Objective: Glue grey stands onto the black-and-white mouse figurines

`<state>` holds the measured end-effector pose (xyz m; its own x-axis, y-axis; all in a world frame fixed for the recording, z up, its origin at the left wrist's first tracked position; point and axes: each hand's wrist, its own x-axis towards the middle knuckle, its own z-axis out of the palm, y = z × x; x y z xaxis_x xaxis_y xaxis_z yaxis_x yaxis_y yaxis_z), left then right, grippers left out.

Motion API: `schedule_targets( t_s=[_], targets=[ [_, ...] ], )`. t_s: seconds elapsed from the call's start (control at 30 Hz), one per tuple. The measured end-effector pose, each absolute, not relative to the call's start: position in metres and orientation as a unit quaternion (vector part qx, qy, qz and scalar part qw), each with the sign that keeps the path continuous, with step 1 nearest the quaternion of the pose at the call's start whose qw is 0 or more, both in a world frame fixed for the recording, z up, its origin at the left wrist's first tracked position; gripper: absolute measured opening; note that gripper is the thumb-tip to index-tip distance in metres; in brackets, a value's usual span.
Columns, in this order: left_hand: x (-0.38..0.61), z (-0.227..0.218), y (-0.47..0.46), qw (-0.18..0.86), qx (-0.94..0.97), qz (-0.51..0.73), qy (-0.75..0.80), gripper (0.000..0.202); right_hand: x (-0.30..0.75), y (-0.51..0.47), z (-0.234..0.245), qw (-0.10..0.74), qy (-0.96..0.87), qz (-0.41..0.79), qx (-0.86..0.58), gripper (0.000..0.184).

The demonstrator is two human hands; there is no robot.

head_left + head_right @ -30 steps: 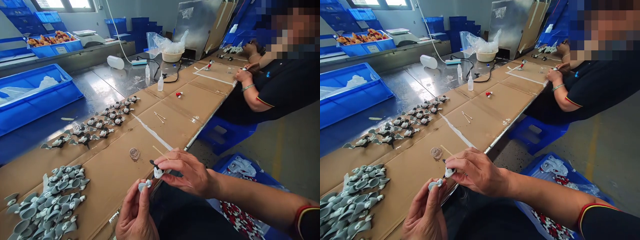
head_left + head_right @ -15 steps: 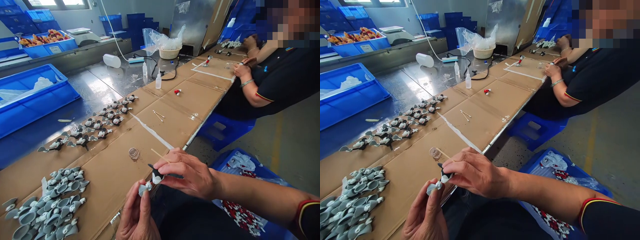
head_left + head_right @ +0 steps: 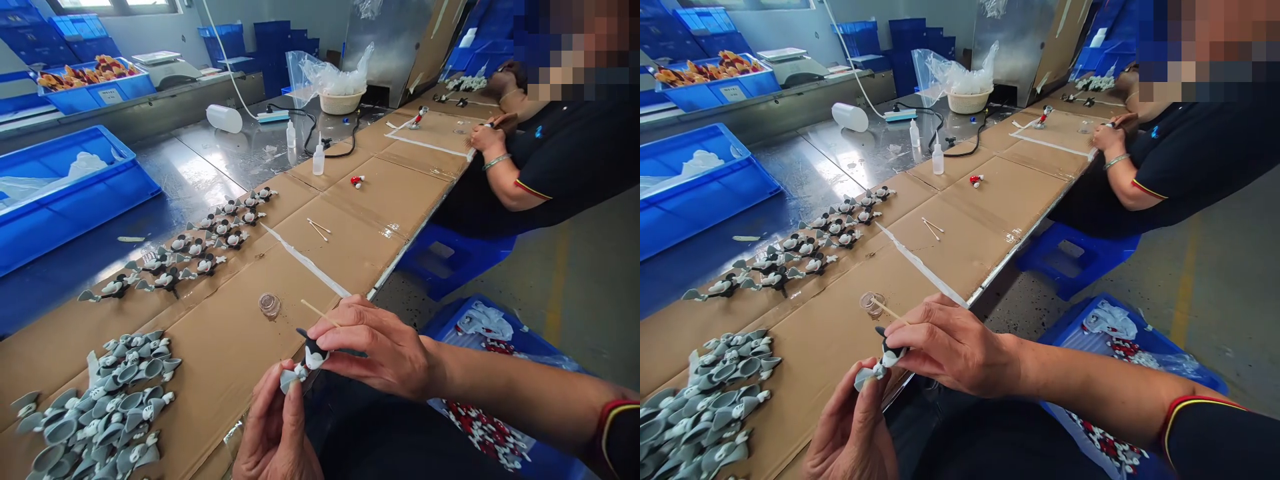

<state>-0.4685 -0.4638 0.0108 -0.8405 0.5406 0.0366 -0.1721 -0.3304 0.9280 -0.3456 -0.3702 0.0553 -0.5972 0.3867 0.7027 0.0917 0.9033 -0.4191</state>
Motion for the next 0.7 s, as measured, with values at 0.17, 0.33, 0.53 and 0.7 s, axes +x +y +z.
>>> schedule_targets(
  t_s=[0.17,0.33,0.53,0.7],
  targets=[
    [-0.47,0.009,-0.465,0.225,0.178,0.8,0.527,0.023,-0.346,-0.37,0.055,0.431,-0.877,0.167,-0.131,0.029],
    [-0.467,0.012,-0.466,0.193,0.203,0.784,0.554,0.022,-0.346,-0.37,0.055,0.434,-0.875,0.173,-0.125,0.027],
    [-0.478,0.012,-0.469,0.168,0.27,0.748,0.583,0.023,-0.344,-0.37,0.056,0.441,-0.872,0.186,-0.108,0.02],
    [-0.492,0.003,-0.469,0.068,0.428,0.722,0.54,0.023,-0.342,-0.369,0.053,0.453,-0.864,0.197,-0.095,0.017]
  ],
)
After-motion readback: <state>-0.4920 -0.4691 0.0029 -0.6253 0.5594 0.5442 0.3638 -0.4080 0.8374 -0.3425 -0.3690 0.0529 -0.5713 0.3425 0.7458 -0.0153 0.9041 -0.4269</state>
